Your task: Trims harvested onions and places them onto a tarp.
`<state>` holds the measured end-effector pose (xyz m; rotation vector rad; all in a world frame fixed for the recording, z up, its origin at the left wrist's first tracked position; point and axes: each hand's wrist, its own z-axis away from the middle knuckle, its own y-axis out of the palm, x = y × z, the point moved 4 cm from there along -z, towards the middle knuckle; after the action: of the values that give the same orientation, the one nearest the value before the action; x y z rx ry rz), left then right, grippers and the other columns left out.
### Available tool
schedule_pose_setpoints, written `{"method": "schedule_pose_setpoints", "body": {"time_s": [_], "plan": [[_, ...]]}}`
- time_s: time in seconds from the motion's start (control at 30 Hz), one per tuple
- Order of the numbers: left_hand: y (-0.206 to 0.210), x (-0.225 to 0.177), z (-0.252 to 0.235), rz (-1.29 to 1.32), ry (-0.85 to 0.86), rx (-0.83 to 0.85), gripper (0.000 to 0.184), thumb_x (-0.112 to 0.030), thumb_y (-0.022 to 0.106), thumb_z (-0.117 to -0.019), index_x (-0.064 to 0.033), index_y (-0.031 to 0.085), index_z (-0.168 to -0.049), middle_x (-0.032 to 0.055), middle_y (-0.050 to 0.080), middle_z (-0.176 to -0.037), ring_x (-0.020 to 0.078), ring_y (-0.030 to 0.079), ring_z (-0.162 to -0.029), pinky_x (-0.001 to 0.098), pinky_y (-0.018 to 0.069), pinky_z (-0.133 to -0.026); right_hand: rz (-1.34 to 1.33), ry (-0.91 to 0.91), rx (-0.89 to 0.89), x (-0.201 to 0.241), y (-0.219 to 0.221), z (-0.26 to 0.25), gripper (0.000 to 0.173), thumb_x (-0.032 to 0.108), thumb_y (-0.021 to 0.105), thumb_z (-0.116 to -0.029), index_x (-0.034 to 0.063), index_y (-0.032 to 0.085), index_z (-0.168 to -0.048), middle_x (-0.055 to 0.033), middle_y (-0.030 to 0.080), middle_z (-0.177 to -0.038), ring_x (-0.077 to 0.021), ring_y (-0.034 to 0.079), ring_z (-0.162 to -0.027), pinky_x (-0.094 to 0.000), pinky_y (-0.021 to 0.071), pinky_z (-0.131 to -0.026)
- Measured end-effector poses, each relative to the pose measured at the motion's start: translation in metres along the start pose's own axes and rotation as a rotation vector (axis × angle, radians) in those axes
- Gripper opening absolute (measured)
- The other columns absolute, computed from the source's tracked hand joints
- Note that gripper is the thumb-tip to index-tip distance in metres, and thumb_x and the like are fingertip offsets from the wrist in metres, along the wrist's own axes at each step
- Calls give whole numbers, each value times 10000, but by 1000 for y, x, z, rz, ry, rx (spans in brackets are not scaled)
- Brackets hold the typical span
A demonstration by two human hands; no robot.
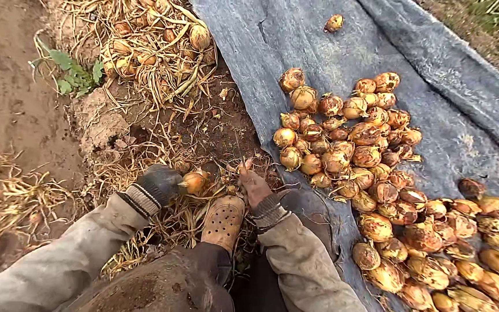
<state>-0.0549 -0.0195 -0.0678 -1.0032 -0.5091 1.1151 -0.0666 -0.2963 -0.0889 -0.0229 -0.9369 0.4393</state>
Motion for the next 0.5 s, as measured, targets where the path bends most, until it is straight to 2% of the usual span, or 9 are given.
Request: {"method": "schedule_pose_setpoints", "body": {"time_s": [0.07, 0.13, 0.17, 0.2, 0.23, 0.3, 0.37, 0.43, 0.5], "plan": [[-18, 3, 27, 169, 211, -505, 181, -146, 621, -888, -83, 789, -860, 117, 764, -982, 340, 714, -1014, 595, 512, -968, 101, -14, 100, 3, 7, 3, 686, 621, 474, -1017, -7, 617, -1251, -238, 679, -1034, -383, 662, -961, -628, 506, -882], [-31, -4, 40, 367, 301, -814, 273, -284, 592, -932, -123, 798, -855, 86, 769, -1087, 359, 650, -1195, 602, 412, -1112, 111, -122, 140, 9, 16, 10, 740, 649, 561, -961, -5, 607, -1303, -233, 691, -1099, -369, 674, -1017, -613, 520, -921], [-36, -13, 44, 483, 331, -858, 255, -338, 651, -952, -145, 807, -894, 76, 755, -1172, 380, 564, -1321, 602, 328, -1179, 96, -196, 180, 17, 18, 16, 761, 655, 581, -943, -9, 594, -1315, -222, 687, -1111, -341, 672, -1012, -581, 528, -921], [-41, -23, 47, 582, 360, -854, 238, -370, 676, -957, -174, 805, -916, 51, 743, -1221, 364, 497, -1395, 579, 286, -1209, 68, -283, 201, 26, 20, 23, 805, 683, 581, -919, -12, 596, -1324, -195, 697, -1067, -288, 679, -935, -527, 553, -868], [-42, -32, 49, 674, 401, -825, 229, -371, 674, -967, -182, 795, -922, 32, 744, -1216, 315, 505, -1398, 536, 312, -1214, -1, -374, 207, 31, 22, 30, 843, 727, 561, -897, -4, 603, -1315, -132, 688, -959, -191, 642, -782, -431, 564, -755], [-37, -47, 51, 826, 440, -736, 275, -400, 671, -982, -152, 773, -917, 9, 762, -1103, 175, 643, -1231, 412, 470, -1126, -207, -521, 169, 32, 26, 37, 884, 835, 494, -862, 35, 669, -1195, 4, 627, -725, -49, 540, -563, -285, 525, -562], [-34, -55, 50, 902, 429, -654, 349, -458, 653, -986, -130, 755, -929, -1, 746, -994, 89, 693, -1027, 310, 578, -929, -343, -552, 155, 33, 26, 40, 820, 816, 428, -907, 67, 685, -1117, 64, 557, -634, -12, 482, -499, -236, 476, -491], [-38, -53, 49, 892, 416, -649, 405, -518, 650, -972, -131, 744, -898, -32, 730, -905, 41, 690, -921, 260, 588, -830, -362, -518, 117, 33, 26, 40, 693, 747, 369, -979, 121, 656, -908, 65, 481, -569, -34, 429, -464, -253, 415, -456], [-44, -41, 48, 768, 322, -733, 394, -490, 694, -940, -122, 733, -804, -40, 700, -798, 28, 671, -816, 238, 576, -750, -344, -454, 93, 30, 27, 36, 639, 659, 368, -1025, 125, 639, -800, 51, 477, -570, -54, 429, -469, -279, 403, -461]]}}
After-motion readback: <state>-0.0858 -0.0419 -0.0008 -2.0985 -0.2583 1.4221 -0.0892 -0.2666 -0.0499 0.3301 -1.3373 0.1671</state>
